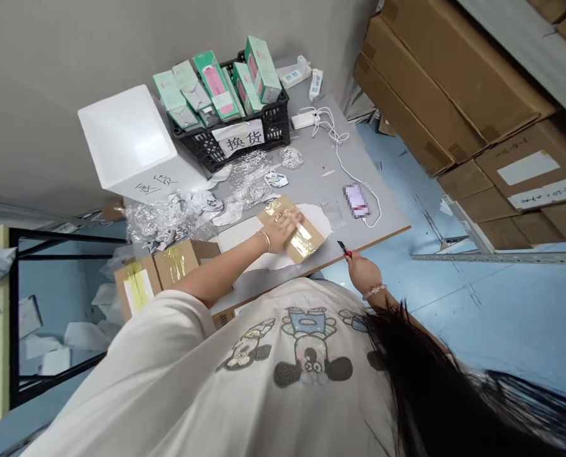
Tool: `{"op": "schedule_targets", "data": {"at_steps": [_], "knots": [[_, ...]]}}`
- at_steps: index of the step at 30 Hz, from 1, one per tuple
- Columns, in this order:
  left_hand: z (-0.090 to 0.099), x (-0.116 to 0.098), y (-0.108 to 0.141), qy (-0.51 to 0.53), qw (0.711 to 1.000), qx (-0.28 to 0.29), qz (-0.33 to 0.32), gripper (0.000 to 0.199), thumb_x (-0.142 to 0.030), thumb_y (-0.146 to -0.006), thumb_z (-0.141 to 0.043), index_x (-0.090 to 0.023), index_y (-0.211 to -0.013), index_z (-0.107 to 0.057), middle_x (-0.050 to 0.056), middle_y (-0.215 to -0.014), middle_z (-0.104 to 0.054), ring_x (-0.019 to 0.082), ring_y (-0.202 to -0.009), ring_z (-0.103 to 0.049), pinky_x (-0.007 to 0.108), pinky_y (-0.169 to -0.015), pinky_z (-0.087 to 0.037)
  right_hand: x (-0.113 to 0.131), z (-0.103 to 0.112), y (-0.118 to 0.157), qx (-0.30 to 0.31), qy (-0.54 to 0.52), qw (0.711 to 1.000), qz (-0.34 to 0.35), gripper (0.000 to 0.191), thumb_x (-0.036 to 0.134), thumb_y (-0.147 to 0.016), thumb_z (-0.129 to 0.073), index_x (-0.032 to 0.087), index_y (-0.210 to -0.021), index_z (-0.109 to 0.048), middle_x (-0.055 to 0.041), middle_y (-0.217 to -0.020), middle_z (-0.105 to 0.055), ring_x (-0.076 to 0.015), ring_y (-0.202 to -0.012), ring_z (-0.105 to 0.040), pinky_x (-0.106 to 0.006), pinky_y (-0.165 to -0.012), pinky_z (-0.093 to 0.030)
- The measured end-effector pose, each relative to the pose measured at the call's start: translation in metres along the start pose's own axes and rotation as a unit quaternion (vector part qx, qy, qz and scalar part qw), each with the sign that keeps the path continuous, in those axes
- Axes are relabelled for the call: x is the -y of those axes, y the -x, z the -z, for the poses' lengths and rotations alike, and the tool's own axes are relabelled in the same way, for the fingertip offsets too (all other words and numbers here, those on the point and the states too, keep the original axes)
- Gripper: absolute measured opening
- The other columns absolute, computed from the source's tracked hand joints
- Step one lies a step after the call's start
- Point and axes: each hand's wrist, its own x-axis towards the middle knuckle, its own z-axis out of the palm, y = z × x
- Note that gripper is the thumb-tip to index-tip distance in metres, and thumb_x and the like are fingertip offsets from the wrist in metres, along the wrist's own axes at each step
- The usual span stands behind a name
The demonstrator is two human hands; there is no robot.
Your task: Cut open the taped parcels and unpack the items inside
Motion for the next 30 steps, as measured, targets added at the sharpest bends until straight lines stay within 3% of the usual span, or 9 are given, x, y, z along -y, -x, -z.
{"op": "schedule_targets", "data": {"at_steps": [1,3,5,8,11,14,18,24,30], "knots": [[0.005,-0.002,-0.008,-0.009,0.997,0.037,-0.067,0.114,-0.032,-0.061,-0.067,-0.015,-0.157,-0.008,0.013,-0.164,-0.004,0.040,-0.149,0.004,0.061,-0.115,0.004,-0.003,-0.001,-0.001,0.002,-0.013,1.000,-0.009,0.037,0.040,-0.104,-0.024,0.017,-0.111,-0.052,-0.0135,-0.091,-0.072,-0.0234,-0.080,-0.071,-0.028,-0.066,-0.044],[0.010,-0.009,-0.029,-0.015,0.985,0.100,-0.141,0.121,-0.036,-0.051,-0.075,-0.022,-0.156,-0.015,0.009,-0.164,-0.007,0.040,-0.149,0.001,0.059,-0.116,0.005,-0.005,-0.002,-0.005,0.011,-0.042,0.999,-0.012,0.038,0.041,-0.104,-0.025,0.017,-0.112,-0.053,-0.0137,-0.092,-0.072,-0.0236,-0.082,-0.070,-0.028,-0.067,-0.043],[0.012,-0.017,-0.048,-0.009,0.976,0.132,-0.173,0.126,-0.040,-0.042,-0.079,-0.026,-0.154,-0.022,0.010,-0.163,-0.014,0.041,-0.148,-0.005,0.059,-0.116,0.002,-0.006,-0.003,-0.008,0.013,-0.075,0.997,-0.005,0.036,0.040,-0.103,-0.028,0.016,-0.112,-0.054,-0.0141,-0.092,-0.071,-0.0237,-0.084,-0.069,-0.028,-0.069,-0.043],[0.011,-0.022,-0.065,0.003,0.976,0.116,-0.182,0.134,-0.043,-0.035,-0.081,-0.020,-0.153,-0.023,0.019,-0.157,-0.028,0.045,-0.143,-0.020,0.059,-0.115,-0.003,-0.009,-0.002,-0.016,0.011,-0.164,0.986,0.012,0.032,0.038,-0.103,-0.032,0.017,-0.106,-0.056,-0.0119,-0.088,-0.071,-0.0210,-0.078,-0.068,-0.026,-0.066,-0.043],[0.012,-0.018,-0.068,0.013,0.995,0.043,-0.093,0.139,-0.052,-0.037,-0.081,-0.009,-0.153,-0.017,0.027,-0.147,-0.035,0.047,-0.136,-0.030,0.059,-0.114,-0.007,-0.015,-0.002,-0.030,0.046,-0.322,0.945,0.022,0.031,0.037,-0.103,-0.031,0.018,-0.098,-0.055,-0.0046,-0.073,-0.067,-0.0146,-0.058,-0.063,-0.023,-0.056,-0.043],[0.013,-0.017,-0.068,0.041,0.998,-0.023,0.030,0.140,-0.063,-0.041,-0.078,-0.008,-0.152,-0.014,0.026,-0.143,-0.036,0.044,-0.133,-0.033,0.055,-0.114,-0.013,-0.017,-0.002,-0.055,0.084,-0.450,0.889,0.022,0.031,0.040,-0.102,-0.033,0.020,-0.090,-0.053,0.0007,-0.063,-0.061,-0.0111,-0.047,-0.056,-0.020,-0.049,-0.041],[0.006,-0.028,-0.072,0.065,0.989,-0.044,0.126,0.138,-0.063,-0.040,-0.079,-0.010,-0.151,-0.016,0.024,-0.139,-0.038,0.042,-0.131,-0.035,0.054,-0.112,-0.019,-0.008,0.000,-0.104,0.126,-0.522,0.843,0.036,0.033,0.045,-0.100,-0.037,0.020,-0.082,-0.051,0.0035,-0.056,-0.054,-0.0095,-0.042,-0.049,-0.019,-0.044,-0.038],[-0.002,-0.037,-0.077,0.080,0.977,-0.047,0.190,0.137,-0.061,-0.041,-0.081,-0.013,-0.152,-0.015,0.022,-0.139,-0.039,0.042,-0.131,-0.034,0.057,-0.112,-0.019,0.017,0.007,-0.158,0.152,-0.525,0.836,0.051,0.033,0.045,-0.100,-0.038,0.019,-0.085,-0.054,0.0044,-0.052,-0.052,-0.0091,-0.037,-0.045,-0.020,-0.040,-0.032],[-0.003,-0.032,-0.077,0.086,0.976,-0.056,0.193,0.138,-0.062,-0.040,-0.081,-0.013,-0.152,-0.015,0.022,-0.140,-0.038,0.042,-0.132,-0.034,0.055,-0.112,-0.019,0.025,0.015,-0.166,0.156,-0.496,0.851,0.077,0.034,0.044,-0.100,-0.038,0.019,-0.088,-0.056,0.0041,-0.051,-0.052,-0.0095,-0.038,-0.045,-0.021,-0.043,-0.034]]}}
